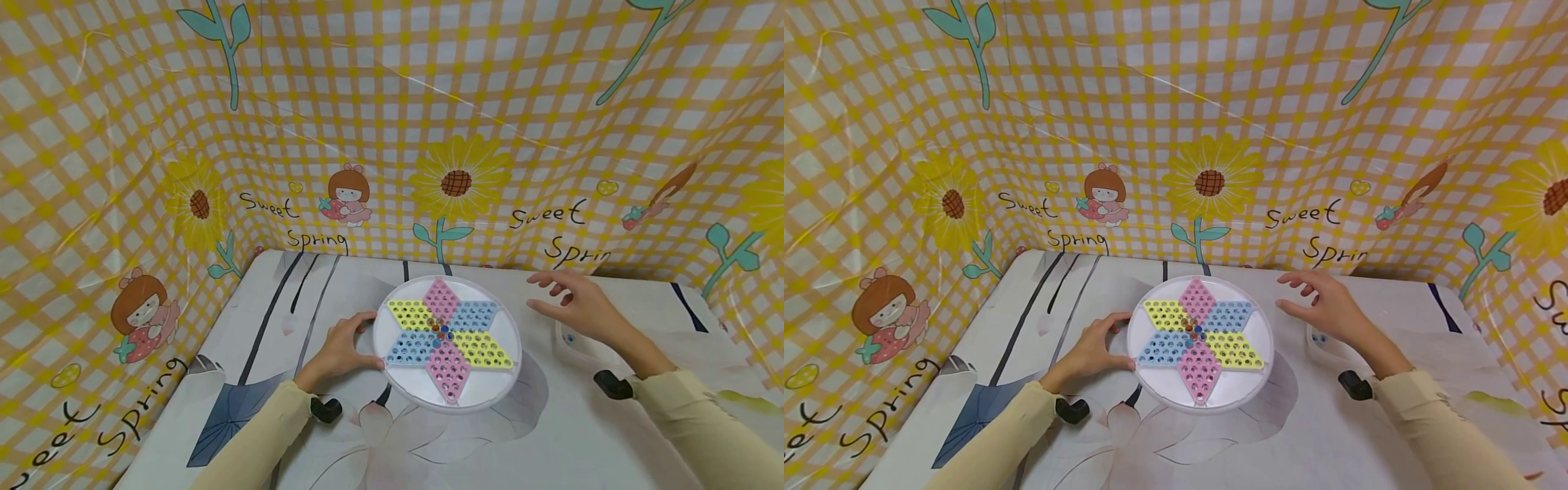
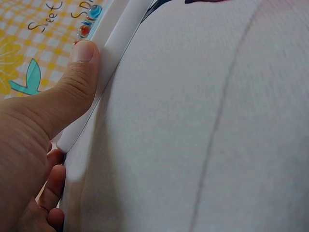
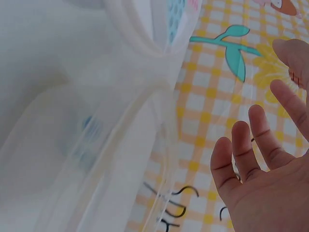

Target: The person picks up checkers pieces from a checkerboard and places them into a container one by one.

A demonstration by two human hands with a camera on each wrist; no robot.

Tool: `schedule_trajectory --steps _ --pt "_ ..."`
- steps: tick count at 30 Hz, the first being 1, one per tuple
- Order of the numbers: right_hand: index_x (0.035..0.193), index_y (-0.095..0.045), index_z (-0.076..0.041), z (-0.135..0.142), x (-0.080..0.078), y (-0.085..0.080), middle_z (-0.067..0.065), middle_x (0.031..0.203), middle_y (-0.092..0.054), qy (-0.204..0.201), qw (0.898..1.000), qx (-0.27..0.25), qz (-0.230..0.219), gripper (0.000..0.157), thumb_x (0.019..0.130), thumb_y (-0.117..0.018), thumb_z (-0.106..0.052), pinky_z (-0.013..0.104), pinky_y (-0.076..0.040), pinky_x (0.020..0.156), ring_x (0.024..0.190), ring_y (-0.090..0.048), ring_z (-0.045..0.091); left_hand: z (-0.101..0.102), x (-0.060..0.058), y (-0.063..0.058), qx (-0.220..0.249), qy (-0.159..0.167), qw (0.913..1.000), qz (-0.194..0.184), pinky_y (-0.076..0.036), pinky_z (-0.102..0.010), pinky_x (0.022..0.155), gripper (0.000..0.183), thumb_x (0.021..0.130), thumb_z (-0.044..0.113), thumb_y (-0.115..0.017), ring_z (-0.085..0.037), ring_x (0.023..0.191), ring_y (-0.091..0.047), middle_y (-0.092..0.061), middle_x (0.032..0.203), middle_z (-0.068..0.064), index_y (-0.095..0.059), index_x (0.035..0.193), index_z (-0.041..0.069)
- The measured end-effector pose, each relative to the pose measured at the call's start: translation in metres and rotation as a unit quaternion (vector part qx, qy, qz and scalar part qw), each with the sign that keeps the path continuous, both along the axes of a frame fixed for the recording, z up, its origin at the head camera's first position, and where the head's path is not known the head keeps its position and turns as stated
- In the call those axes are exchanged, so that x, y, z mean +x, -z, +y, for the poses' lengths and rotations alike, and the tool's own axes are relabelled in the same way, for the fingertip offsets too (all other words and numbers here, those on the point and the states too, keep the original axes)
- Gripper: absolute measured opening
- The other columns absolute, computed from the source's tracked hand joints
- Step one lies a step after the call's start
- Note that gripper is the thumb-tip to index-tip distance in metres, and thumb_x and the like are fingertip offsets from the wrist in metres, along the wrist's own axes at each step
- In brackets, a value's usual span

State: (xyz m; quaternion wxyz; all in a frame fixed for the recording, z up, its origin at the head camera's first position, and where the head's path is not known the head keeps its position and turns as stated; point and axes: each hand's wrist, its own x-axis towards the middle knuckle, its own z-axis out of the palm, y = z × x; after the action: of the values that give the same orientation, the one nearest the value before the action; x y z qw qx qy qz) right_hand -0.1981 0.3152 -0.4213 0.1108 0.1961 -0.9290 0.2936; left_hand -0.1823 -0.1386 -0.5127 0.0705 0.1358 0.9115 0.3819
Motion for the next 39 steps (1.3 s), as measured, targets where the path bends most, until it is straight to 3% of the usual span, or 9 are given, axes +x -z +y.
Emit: schedule_trajectory --steps 6,17,25,39 --pt "0.124 -0.07 -0.014 -0.019 -0.003 -0.002 0.005 0.113 -0.066 -0.01 1.0 -0.01 -0.02 0.038 0.089 -0.083 -0.024 0.029 -0.051 0.072 0.094 -0.053 0.022 0.0 0.0 0.0 -0.001 -0.001 1.0 -0.001 -0.036 -0.042 0.087 0.098 0.067 0.038 -0.098 -0.022 0.102 -0.045 -0.055 0.116 -0.003 -0.049 0.15 0.022" --pt "0.123 -0.069 -0.013 -0.051 -0.009 0.001 0.005 0.116 -0.066 -0.042 0.998 -0.034 -0.032 0.038 0.089 -0.083 -0.024 0.034 -0.051 0.074 0.094 -0.054 0.02 0.0 0.0 -0.001 0.001 0.0 1.0 0.002 -0.036 -0.042 0.088 0.097 0.067 0.037 -0.098 -0.022 0.103 -0.045 -0.055 0.117 -0.004 -0.05 0.15 0.022" --pt "0.123 -0.069 -0.016 -0.067 -0.01 0.006 0.009 0.121 -0.064 -0.053 0.995 -0.052 -0.065 0.037 0.09 -0.082 -0.024 0.043 -0.051 0.078 0.098 -0.056 0.03 -0.001 0.0 -0.001 0.004 0.004 1.0 0.002 -0.035 -0.041 0.089 0.097 0.067 0.037 -0.098 -0.022 0.103 -0.045 -0.055 0.117 -0.004 -0.05 0.15 0.021" --pt "0.12 -0.069 -0.012 -0.084 -0.008 0.017 0.015 0.12 -0.063 -0.083 0.993 -0.05 -0.064 0.035 0.088 -0.083 -0.017 0.044 -0.052 0.076 0.095 -0.059 0.033 -0.001 0.0 0.0 0.002 0.002 1.0 0.003 -0.037 -0.042 0.089 0.097 0.067 0.037 -0.098 -0.022 0.104 -0.045 -0.056 0.119 -0.004 -0.05 0.15 0.023"
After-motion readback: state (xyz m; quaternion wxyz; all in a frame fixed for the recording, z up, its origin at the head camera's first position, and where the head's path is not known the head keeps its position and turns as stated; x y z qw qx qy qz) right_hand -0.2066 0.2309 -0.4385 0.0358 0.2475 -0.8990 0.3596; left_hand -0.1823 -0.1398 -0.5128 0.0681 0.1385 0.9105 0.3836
